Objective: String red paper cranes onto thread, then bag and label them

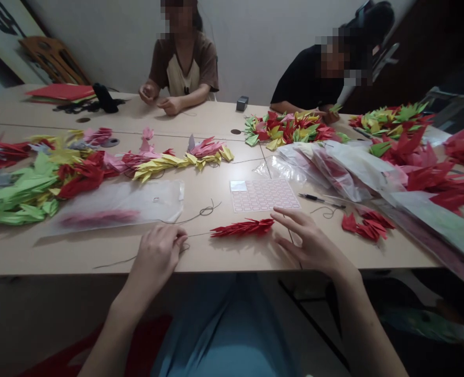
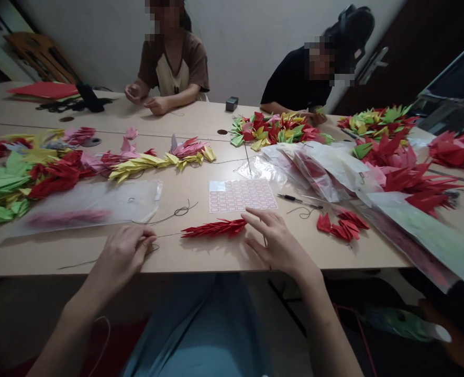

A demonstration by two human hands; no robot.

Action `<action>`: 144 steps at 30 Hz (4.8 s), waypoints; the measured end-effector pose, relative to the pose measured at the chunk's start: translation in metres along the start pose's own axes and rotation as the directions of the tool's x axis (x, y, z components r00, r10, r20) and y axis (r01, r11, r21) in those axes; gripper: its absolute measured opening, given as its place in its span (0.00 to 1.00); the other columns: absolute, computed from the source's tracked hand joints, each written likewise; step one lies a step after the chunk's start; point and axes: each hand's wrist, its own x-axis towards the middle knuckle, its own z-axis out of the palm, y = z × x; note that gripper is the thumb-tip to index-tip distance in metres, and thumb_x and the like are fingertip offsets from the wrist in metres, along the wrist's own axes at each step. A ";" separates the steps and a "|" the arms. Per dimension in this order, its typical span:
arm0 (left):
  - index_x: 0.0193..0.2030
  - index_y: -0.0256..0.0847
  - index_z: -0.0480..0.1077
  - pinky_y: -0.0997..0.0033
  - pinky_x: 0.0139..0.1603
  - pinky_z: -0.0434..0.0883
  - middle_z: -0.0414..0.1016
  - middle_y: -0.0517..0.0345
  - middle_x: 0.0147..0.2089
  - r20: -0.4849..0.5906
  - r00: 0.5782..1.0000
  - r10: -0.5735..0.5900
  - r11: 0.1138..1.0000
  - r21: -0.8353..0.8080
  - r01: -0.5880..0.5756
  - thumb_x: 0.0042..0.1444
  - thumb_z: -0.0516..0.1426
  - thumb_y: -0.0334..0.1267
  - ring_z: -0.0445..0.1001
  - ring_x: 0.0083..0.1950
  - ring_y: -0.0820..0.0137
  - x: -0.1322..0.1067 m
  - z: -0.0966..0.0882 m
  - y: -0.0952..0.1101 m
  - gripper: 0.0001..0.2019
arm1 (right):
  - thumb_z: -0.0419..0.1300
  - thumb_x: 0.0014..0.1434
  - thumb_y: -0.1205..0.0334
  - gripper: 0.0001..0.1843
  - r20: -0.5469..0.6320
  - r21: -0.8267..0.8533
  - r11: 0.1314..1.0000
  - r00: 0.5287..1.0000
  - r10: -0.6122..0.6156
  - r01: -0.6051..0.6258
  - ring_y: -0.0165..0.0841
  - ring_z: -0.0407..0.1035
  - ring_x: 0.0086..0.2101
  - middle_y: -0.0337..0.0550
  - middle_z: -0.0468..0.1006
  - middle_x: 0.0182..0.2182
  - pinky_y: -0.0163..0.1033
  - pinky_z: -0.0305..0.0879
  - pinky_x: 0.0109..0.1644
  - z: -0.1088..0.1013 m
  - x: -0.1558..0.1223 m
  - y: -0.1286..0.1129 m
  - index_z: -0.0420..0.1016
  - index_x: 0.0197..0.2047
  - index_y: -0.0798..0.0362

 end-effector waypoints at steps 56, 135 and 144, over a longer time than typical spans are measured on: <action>0.51 0.37 0.67 0.55 0.53 0.60 0.72 0.48 0.47 0.032 0.948 0.316 0.948 -0.060 -0.314 0.57 0.54 0.32 0.67 0.50 0.60 0.013 0.024 0.048 0.14 | 0.60 0.59 0.63 0.11 -0.066 0.204 0.971 0.988 0.140 -0.124 0.37 0.70 0.41 0.46 0.76 0.40 0.43 0.68 0.40 0.026 -0.021 -0.004 0.71 0.46 0.48; 0.43 0.38 0.71 0.55 0.46 0.62 0.74 0.49 0.42 -0.071 0.956 0.285 0.958 -0.006 -0.287 0.54 0.57 0.34 0.69 0.43 0.60 0.016 0.028 0.069 0.09 | 0.55 0.62 0.62 0.12 0.007 0.280 0.940 0.980 0.200 -0.195 0.37 0.69 0.43 0.47 0.73 0.41 0.44 0.69 0.46 0.038 0.010 -0.024 0.73 0.48 0.52; 0.49 0.37 0.70 0.56 0.49 0.62 0.74 0.48 0.47 -0.050 0.932 0.359 0.933 -0.014 -0.360 0.56 0.56 0.33 0.69 0.47 0.60 0.022 0.036 0.079 0.14 | 0.56 0.62 0.62 0.11 -0.001 0.284 0.939 0.980 0.200 -0.192 0.36 0.68 0.42 0.47 0.73 0.40 0.44 0.68 0.46 0.037 0.009 -0.023 0.74 0.48 0.52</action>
